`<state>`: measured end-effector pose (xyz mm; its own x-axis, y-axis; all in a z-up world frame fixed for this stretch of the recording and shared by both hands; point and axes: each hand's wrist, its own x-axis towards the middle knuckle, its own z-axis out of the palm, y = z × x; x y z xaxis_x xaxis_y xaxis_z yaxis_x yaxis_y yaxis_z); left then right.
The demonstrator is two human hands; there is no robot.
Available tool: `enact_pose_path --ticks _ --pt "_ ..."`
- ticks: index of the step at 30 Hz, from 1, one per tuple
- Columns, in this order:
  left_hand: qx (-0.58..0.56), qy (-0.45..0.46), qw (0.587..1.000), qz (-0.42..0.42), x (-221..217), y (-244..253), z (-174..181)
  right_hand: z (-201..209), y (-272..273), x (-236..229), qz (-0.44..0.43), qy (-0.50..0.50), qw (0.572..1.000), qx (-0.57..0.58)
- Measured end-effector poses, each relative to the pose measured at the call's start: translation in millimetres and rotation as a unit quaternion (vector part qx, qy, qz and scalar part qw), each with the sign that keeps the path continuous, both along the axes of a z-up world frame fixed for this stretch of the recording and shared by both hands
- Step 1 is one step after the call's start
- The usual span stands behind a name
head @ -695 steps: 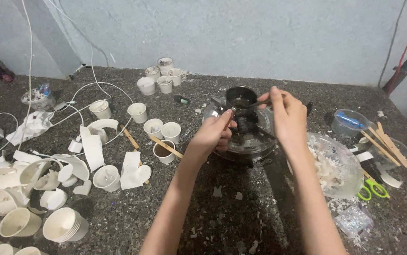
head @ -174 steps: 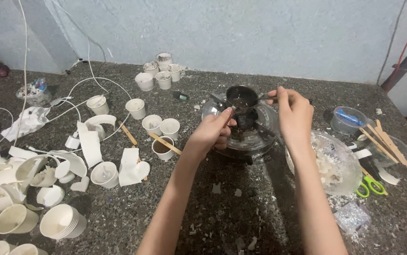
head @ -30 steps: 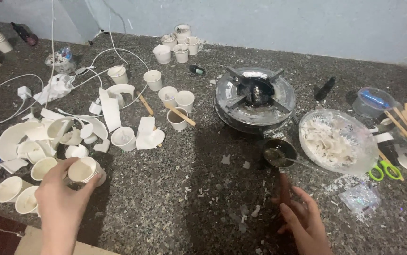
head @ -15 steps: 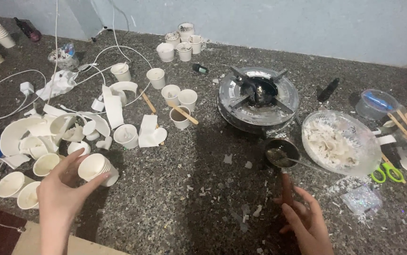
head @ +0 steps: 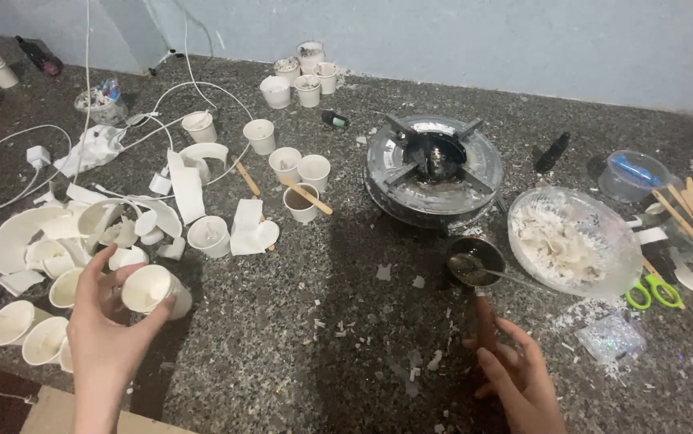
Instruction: Adding wax flakes and pouring melted wax into a small container to create a decorated candle.
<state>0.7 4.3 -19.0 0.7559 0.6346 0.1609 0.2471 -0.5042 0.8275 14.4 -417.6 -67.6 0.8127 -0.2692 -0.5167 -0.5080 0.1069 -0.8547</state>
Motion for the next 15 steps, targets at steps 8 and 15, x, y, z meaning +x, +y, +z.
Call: enact_pose_path --ticks 8,15 --pt "-0.026 0.024 0.999 0.028 -2.6 -12.0 14.0 -4.5 -1.8 -0.3 0.004 -0.005 1.000 0.007" --pt "-0.112 -0.114 0.984 -0.079 4.3 27.2 -32.5 11.6 6.3 0.0 0.010 0.023 1.000 -0.017"
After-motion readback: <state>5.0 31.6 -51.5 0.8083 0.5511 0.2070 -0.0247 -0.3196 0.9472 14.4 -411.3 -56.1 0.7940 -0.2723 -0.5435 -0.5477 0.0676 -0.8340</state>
